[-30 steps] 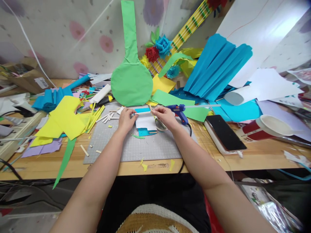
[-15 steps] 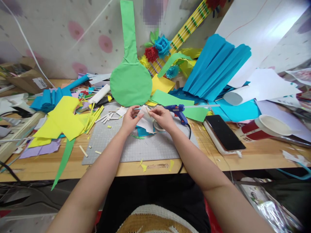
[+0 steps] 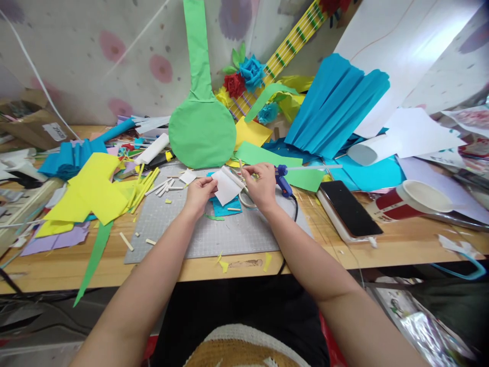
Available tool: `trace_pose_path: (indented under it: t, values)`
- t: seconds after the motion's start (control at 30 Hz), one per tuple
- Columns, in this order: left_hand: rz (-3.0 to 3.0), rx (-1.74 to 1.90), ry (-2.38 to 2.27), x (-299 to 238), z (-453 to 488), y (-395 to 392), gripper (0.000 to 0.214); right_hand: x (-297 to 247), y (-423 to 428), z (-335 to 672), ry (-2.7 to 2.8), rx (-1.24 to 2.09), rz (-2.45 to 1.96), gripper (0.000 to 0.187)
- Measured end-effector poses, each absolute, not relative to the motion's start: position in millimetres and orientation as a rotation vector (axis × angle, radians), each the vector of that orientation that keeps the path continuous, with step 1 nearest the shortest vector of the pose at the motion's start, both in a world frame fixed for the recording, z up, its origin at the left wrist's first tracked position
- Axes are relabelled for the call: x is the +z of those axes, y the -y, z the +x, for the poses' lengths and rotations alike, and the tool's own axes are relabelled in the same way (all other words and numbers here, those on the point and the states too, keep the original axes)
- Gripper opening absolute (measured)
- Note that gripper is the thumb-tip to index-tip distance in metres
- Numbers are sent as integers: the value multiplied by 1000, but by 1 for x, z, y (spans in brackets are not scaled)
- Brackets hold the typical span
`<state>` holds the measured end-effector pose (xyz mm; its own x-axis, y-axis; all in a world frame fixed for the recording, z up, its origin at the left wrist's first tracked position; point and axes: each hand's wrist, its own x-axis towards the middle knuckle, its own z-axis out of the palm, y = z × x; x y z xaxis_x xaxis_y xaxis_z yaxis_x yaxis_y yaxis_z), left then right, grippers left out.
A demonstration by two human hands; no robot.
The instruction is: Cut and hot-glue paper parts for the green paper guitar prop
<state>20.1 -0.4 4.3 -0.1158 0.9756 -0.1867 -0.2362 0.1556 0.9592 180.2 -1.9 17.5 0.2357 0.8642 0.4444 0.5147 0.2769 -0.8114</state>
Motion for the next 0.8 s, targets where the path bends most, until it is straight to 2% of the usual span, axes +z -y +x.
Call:
trace_pose_path:
  t: [0.07, 0.17, 0.23, 0.5, 0.8]
  values:
    - [854, 1268, -1219, 6, 21, 2, 30, 19, 6, 175, 1566, 380, -1325, 15]
    - [875, 1227, -1198, 8, 22, 4, 27, 17, 9, 165, 1748, 609, -1300, 15]
    - [884, 1191, -1172, 11, 23, 7, 24, 14, 9, 162, 1814, 650, -1332, 15]
    - [884, 1121, -1124, 19, 25, 14, 19, 19, 4, 162, 1967, 414, -1422, 21]
    - [887, 1118, -1121, 18, 24, 12, 19, 18, 4, 162, 2022, 327, -1432, 22]
